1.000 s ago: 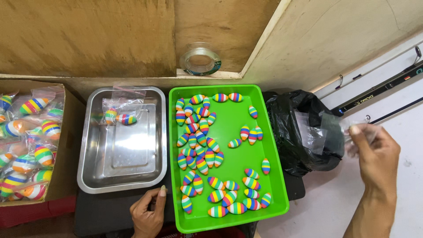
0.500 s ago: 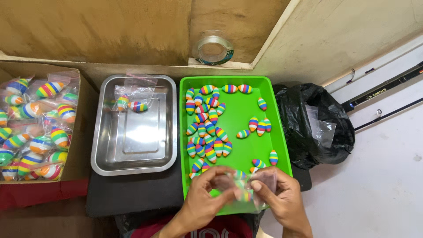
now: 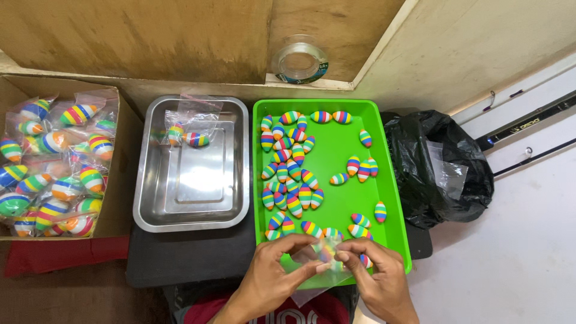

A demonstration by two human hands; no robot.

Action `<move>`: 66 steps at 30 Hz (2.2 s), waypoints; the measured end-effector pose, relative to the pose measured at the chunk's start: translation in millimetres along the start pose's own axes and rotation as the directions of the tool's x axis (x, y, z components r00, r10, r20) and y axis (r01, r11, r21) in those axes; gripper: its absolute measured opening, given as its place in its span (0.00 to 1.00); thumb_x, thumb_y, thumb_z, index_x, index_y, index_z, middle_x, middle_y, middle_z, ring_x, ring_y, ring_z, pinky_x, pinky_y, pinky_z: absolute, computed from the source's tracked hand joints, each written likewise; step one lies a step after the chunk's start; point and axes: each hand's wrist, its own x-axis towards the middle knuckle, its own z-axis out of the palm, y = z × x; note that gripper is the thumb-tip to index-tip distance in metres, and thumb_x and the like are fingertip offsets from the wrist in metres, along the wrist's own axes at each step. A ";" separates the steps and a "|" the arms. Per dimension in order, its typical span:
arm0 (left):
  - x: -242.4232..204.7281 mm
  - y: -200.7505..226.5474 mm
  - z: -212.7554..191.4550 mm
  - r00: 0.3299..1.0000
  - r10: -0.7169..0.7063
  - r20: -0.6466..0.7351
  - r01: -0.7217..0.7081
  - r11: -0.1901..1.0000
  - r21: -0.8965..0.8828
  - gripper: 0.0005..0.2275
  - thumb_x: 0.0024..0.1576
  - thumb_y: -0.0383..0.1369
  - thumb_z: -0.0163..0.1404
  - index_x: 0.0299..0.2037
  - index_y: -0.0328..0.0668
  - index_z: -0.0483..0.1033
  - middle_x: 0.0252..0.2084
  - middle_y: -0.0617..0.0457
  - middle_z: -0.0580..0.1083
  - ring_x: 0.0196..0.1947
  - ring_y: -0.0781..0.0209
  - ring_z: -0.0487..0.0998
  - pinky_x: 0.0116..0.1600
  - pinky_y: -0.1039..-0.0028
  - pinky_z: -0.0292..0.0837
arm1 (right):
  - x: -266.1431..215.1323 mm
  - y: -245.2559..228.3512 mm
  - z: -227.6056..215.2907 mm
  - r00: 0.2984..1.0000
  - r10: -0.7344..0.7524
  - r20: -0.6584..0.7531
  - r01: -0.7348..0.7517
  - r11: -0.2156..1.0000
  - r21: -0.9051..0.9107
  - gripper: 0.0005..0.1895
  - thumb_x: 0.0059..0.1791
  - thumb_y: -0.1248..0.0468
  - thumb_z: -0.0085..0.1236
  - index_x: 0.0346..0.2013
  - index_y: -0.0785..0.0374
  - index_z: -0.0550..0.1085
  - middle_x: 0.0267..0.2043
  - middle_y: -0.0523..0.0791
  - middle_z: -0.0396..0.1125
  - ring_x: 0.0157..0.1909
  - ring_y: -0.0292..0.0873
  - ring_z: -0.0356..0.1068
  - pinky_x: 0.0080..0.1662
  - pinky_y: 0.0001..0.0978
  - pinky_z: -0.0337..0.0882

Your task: The person picks up colorful fishing floats from a green tray and places them individually into small plastic bags, then places the bags into a metal tray or a cardboard box.

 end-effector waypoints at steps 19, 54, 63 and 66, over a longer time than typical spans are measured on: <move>-2.2 -29.5 -5.7 0.955 0.297 0.015 -0.296 0.954 -0.043 0.11 0.66 0.33 0.47 0.38 0.36 0.80 0.22 0.57 0.70 0.21 0.66 0.70 0.27 0.73 0.66 | -0.7 21.0 13.8 0.997 0.078 -0.013 -0.073 0.972 0.222 0.34 0.52 0.40 0.41 0.46 0.69 0.78 0.39 0.47 0.77 0.38 0.39 0.76 0.41 0.29 0.78; 0.2 -28.4 6.0 0.887 0.450 0.103 -0.423 0.702 0.572 0.28 0.57 0.52 0.57 0.58 0.36 0.71 0.44 0.46 0.77 0.41 0.46 0.77 0.45 0.61 0.68 | -6.1 -9.3 25.7 0.929 -0.265 0.258 0.177 0.931 0.319 0.34 0.57 0.42 0.40 0.51 0.71 0.77 0.43 0.50 0.68 0.47 0.46 0.72 0.49 0.33 0.72; 2.0 -29.7 16.3 0.900 0.419 0.121 -0.419 0.753 0.508 0.25 0.59 0.52 0.54 0.57 0.40 0.73 0.49 0.48 0.78 0.44 0.49 0.78 0.47 0.62 0.72 | -12.5 5.4 19.5 0.928 -0.084 0.364 0.023 0.985 0.168 0.39 0.55 0.36 0.35 0.57 0.67 0.75 0.44 0.46 0.66 0.48 0.41 0.71 0.49 0.29 0.69; 3.0 -32.9 15.9 0.890 0.447 0.091 -0.437 0.781 0.447 0.21 0.56 0.42 0.63 0.53 0.39 0.74 0.42 0.50 0.79 0.39 0.51 0.81 0.41 0.64 0.74 | -12.7 5.9 11.7 0.917 -0.107 0.385 0.000 0.963 0.270 0.46 0.52 0.28 0.34 0.57 0.65 0.75 0.52 0.48 0.71 0.53 0.42 0.72 0.51 0.32 0.70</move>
